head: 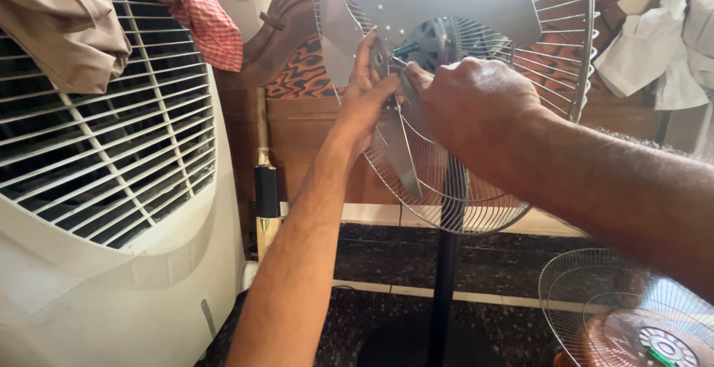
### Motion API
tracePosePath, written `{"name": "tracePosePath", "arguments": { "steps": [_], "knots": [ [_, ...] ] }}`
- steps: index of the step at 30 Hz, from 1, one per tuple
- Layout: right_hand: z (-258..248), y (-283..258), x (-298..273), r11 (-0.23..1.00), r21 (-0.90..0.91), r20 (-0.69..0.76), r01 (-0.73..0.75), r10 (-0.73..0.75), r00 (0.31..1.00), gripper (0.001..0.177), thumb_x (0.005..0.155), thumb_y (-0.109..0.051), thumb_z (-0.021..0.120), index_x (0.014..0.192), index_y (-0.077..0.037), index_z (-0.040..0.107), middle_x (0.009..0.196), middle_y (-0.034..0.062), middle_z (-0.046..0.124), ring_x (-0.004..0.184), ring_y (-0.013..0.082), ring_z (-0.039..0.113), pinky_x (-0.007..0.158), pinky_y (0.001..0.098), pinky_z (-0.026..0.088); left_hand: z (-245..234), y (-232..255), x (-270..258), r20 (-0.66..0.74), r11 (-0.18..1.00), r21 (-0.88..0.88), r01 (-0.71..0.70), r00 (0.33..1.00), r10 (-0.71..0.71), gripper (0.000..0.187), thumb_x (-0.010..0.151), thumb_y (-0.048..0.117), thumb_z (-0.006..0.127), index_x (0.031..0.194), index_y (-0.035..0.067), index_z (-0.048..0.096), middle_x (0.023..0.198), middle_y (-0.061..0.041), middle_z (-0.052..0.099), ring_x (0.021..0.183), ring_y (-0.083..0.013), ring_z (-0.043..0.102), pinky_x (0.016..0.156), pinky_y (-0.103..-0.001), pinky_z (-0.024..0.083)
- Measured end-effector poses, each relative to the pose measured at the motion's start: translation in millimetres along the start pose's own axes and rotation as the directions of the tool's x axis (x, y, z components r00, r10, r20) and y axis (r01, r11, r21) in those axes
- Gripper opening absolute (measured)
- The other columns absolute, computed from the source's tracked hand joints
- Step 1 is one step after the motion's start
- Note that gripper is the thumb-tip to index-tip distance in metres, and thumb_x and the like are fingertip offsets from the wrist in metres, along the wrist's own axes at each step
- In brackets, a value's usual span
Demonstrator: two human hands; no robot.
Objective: The person uses a screwdriver to loosen and remove the central hub nut on a standing fan, then detaches the fan blades from the motor shaft. The person also adjusts the fan head tilt mechanism.
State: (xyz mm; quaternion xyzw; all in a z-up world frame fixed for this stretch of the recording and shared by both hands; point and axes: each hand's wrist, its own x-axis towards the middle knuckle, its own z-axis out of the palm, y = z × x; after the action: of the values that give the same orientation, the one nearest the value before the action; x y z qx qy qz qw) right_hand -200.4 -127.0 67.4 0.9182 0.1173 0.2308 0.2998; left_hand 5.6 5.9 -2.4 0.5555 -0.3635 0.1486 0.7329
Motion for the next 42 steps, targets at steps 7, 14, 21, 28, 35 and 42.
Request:
{"name": "tracePosePath", "arguments": {
  "steps": [7,14,21,28,35,42],
  "knots": [
    [1.1,1.4,0.0,1.000,0.017,-0.033,0.007,-0.006,0.999,0.071,0.099,-0.008,0.058,0.160,0.000,0.022,0.091,0.0206,0.073,0.078,0.0277,0.077,0.062,0.0366,0.066,2.0,2.4,-0.5,0.009,1.000,0.001,0.000,1.000,0.000,0.095,0.087,0.005,0.066,0.165,0.027,0.017,0.084,0.001,0.049,0.065,-0.0071,0.057,0.046,-0.020,0.041],
    [11.4,4.0,2.3,1.000,0.012,-0.061,0.011,-0.011,0.998,0.071,0.099,-0.009,0.057,0.161,0.000,0.023,0.088,0.0178,0.072,0.074,0.0236,0.075,0.059,0.0342,0.064,4.8,9.1,-3.8,-0.015,0.999,0.031,0.032,0.999,-0.032,0.094,0.087,0.005,0.065,0.164,0.028,0.016,0.085,0.001,0.052,0.063,-0.0061,0.059,0.040,-0.020,0.038],
    [44.2,-25.7,-29.1,0.931,-0.335,-0.271,-0.141,0.048,0.961,0.077,0.088,-0.016,0.060,0.159,-0.012,0.030,0.085,0.0059,0.058,0.067,0.0114,0.065,0.046,0.0200,0.056,0.4,4.1,-2.2,-0.013,0.996,0.089,0.003,1.000,-0.002,0.091,0.089,0.006,0.066,0.165,0.026,0.019,0.082,0.000,0.048,0.063,-0.0075,0.057,0.041,-0.020,0.036],
    [67.8,-45.4,-61.7,0.947,-0.237,-0.454,-0.217,0.090,0.887,0.062,0.091,-0.016,0.058,0.151,-0.006,0.045,0.091,0.0026,0.058,0.068,0.0069,0.067,0.044,0.0173,0.055,-4.7,-6.9,6.6,0.042,0.999,-0.033,-0.028,0.999,0.030,0.090,0.090,0.003,0.064,0.164,0.026,0.017,0.094,-0.005,0.061,0.074,-0.0123,0.062,0.067,-0.028,0.056],
    [79.4,-59.1,-70.2,0.974,0.134,-0.535,-0.185,0.228,0.814,0.070,0.086,-0.015,0.060,0.154,-0.007,0.047,0.090,0.0041,0.059,0.066,0.0100,0.070,0.047,0.0218,0.059,-7.8,-6.7,3.3,0.061,1.000,-0.025,-0.017,0.998,0.019,0.089,0.094,0.005,0.064,0.165,0.027,0.015,0.094,-0.004,0.058,0.078,-0.0115,0.060,0.067,-0.028,0.055],
    [87.2,-66.8,-69.7,0.961,0.230,-0.564,-0.152,0.259,0.784,0.067,0.086,-0.011,0.062,0.150,-0.001,0.046,0.091,0.0047,0.059,0.067,0.0104,0.069,0.049,0.0221,0.059,-11.2,-5.1,4.0,0.050,0.998,0.048,-0.051,0.998,0.048,0.089,0.093,0.001,0.064,0.165,0.025,0.017,0.097,-0.004,0.052,0.078,-0.0127,0.060,0.071,-0.030,0.058]
  ]
}}
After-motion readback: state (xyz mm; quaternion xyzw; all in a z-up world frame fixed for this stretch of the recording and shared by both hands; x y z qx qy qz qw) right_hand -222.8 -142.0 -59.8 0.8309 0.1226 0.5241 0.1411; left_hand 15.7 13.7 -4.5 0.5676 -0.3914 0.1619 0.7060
